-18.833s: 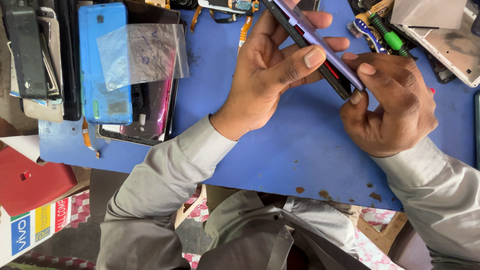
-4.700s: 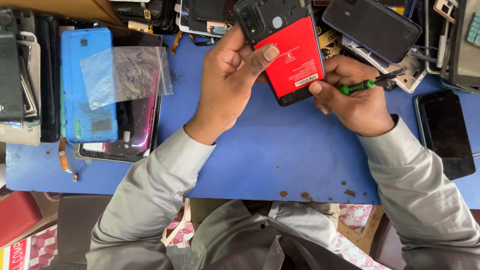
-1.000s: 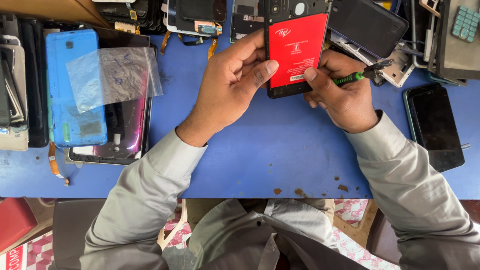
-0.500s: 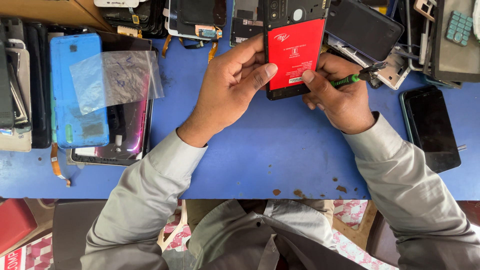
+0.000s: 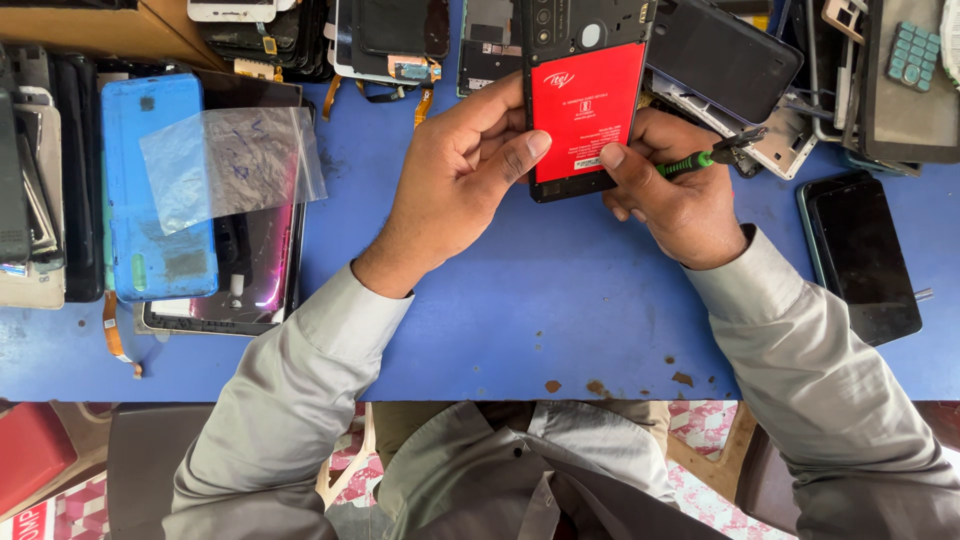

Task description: The person cleans the interior of a disassembled smartphone with a toothbrush, then handles a purple phone and a black phone with a red battery. The person uses a screwdriver to remove screws from the black phone's battery area.

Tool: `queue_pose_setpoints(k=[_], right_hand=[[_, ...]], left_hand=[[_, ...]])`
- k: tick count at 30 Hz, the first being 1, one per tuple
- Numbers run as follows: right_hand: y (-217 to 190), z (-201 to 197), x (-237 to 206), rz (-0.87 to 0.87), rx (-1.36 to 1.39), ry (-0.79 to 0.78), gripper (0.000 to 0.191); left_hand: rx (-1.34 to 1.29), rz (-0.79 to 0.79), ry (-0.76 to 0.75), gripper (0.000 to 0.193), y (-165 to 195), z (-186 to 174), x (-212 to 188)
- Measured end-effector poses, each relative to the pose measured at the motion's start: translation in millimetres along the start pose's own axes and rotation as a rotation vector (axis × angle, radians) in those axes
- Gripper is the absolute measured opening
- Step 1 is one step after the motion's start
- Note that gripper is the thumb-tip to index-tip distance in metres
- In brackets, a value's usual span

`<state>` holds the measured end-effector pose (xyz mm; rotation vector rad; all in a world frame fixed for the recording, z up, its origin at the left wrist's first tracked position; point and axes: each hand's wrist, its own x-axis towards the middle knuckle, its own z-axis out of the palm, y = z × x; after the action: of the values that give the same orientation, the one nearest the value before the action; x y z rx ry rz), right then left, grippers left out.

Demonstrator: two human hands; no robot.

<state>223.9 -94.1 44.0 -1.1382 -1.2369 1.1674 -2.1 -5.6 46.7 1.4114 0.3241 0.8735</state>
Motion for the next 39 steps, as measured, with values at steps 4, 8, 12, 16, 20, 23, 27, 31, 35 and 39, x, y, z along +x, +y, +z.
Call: queue_pose_setpoints(k=[4,8,12,16,20,23,27,31,35,39], right_hand=[[-0.8,0.3,-1.1,0.026,-0.007,0.029,0.017],[-2.4,0.9,-1.4,0.021,-0.052,0.037,0.016],[-3.5,1.7,-0.9,0.007,-0.088,0.038,0.015],[-4.0,2.0,-1.1,0.021,-0.085,0.045,0.015],[-4.1,1.8,-1.1,0.029,-0.11,0.053,0.015],[-4.4,1.8,-1.1,0.027,-0.131,0.058,0.015],[-5.3,1.7,-1.1,0.013,-0.164,0.05,0.015],[-5.6,1.3,-1.1,0.01,-0.233,0.052,0.017],[-3.8,0.9,-0.8,0.01,-0.208,0.051,0.017],[-2.0,-0.2,-1.2,0.014,-0.181,0.053,0.017]], left_hand=[[0.011,-0.009,0.006,0.049,0.0,0.2,1.3],[0.01,-0.016,0.007,0.048,-0.3,0.2,1.1],[0.015,-0.004,0.003,0.048,-0.8,0.0,1.3],[0.007,-0.019,-0.004,0.046,-0.3,-0.7,0.9],[0.027,-0.025,0.008,0.047,-0.8,0.6,1.7],[0.026,-0.02,0.008,0.047,-0.9,1.0,1.9],[0.024,-0.021,0.005,0.047,-1.1,0.5,1.7],[0.027,-0.015,0.0,0.046,-1.4,0.0,1.7],[0.032,-0.016,0.0,0.045,-1.3,0.0,2.0],[0.021,-0.024,0.0,0.045,-0.6,0.0,1.6]])
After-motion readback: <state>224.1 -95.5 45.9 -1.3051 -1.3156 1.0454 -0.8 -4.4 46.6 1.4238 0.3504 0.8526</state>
